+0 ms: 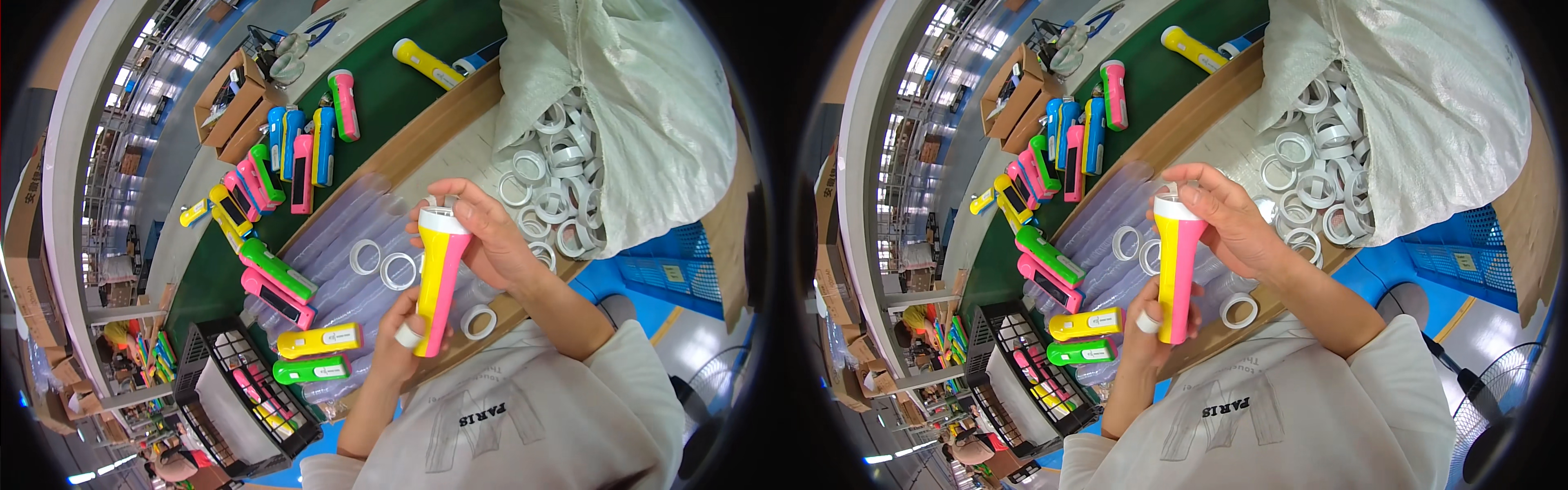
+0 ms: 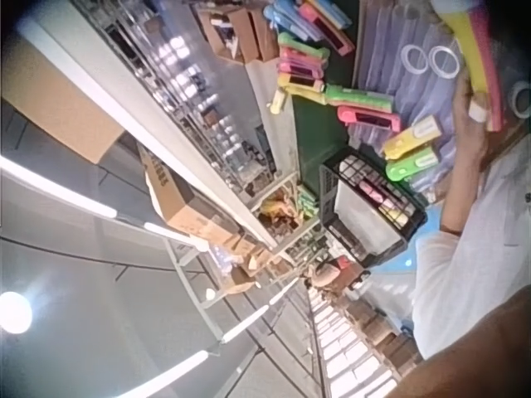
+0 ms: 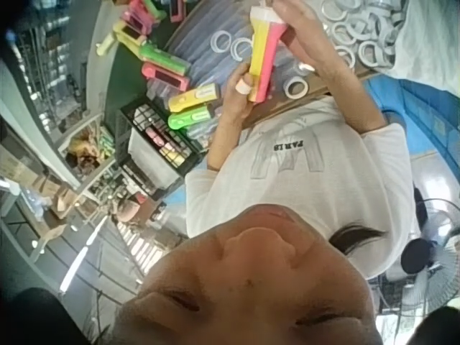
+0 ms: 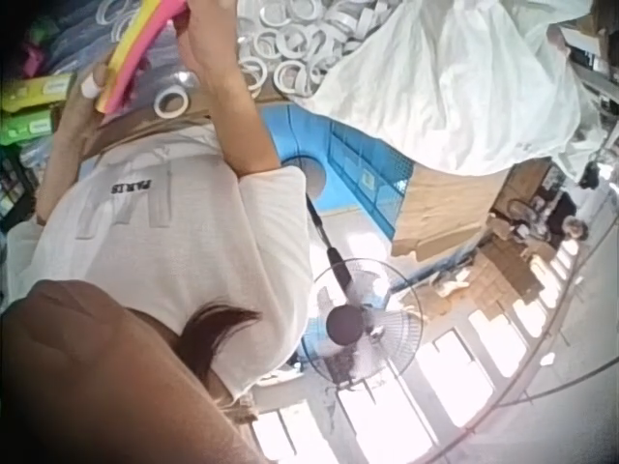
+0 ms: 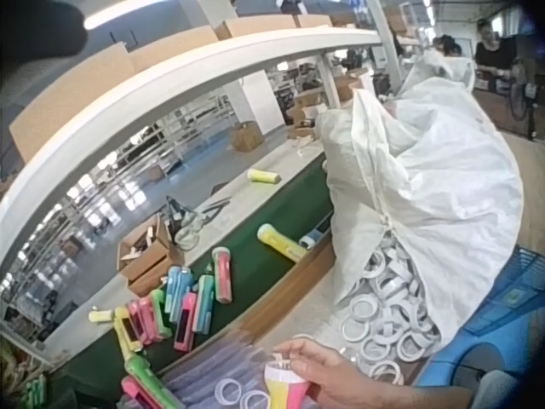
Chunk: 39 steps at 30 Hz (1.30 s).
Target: Manually assemble flashlight components by fitting lens covers onto colored flashlight bodies on an assembly line.
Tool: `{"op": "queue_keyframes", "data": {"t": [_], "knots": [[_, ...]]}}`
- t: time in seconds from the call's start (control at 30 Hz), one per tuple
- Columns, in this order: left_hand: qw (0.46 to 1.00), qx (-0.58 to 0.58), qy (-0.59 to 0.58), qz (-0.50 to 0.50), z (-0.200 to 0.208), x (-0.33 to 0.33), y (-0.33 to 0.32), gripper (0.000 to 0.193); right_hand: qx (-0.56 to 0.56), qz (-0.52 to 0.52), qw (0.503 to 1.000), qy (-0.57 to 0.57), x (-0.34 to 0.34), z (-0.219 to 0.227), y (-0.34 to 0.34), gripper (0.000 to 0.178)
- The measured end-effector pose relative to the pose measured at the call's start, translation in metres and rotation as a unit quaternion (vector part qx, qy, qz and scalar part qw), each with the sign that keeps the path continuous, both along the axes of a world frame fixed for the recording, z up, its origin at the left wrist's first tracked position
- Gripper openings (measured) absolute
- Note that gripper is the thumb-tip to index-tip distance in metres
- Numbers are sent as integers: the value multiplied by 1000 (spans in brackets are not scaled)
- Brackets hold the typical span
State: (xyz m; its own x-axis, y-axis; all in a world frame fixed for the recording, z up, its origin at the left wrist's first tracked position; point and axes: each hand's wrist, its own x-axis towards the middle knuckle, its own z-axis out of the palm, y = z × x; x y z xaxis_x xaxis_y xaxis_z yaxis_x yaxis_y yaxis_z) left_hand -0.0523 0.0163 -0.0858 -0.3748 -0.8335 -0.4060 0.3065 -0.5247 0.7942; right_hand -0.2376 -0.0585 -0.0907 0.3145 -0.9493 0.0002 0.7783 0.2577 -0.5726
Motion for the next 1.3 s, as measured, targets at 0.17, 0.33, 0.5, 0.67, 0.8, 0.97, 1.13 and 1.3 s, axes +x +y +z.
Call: {"op": "queue_keyframes", "data": {"t": [0.17,0.33,0.5,0.67,0.8,0.97,1.13,1.3], "knots": [[906,-195,-374,-39,21,-24,2,61,-46,-75,994,62,7,20,10,37],[992,51,77,-90,21,-22,30,59,-46,15,979,-196,12,7,16,34],[976,-153,-151,-47,15,-21,40,51,-72,-6,984,-161,19,7,20,28],[796,-339,-501,-16,-10,-14,7,48,-16,-178,975,135,21,2,22,20],[858,-303,-414,-37,-15,-8,-4,44,31,-118,984,130,14,4,8,22],[988,93,79,-98,-8,0,-20,54,77,-41,996,29,-13,-9,-5,41],[943,172,262,-108,-12,-6,-46,69,76,-53,991,92,-23,-11,-18,35],[977,-86,-186,-50,4,-21,-124,46,16,-190,933,307,-23,-29,-23,38]]}}
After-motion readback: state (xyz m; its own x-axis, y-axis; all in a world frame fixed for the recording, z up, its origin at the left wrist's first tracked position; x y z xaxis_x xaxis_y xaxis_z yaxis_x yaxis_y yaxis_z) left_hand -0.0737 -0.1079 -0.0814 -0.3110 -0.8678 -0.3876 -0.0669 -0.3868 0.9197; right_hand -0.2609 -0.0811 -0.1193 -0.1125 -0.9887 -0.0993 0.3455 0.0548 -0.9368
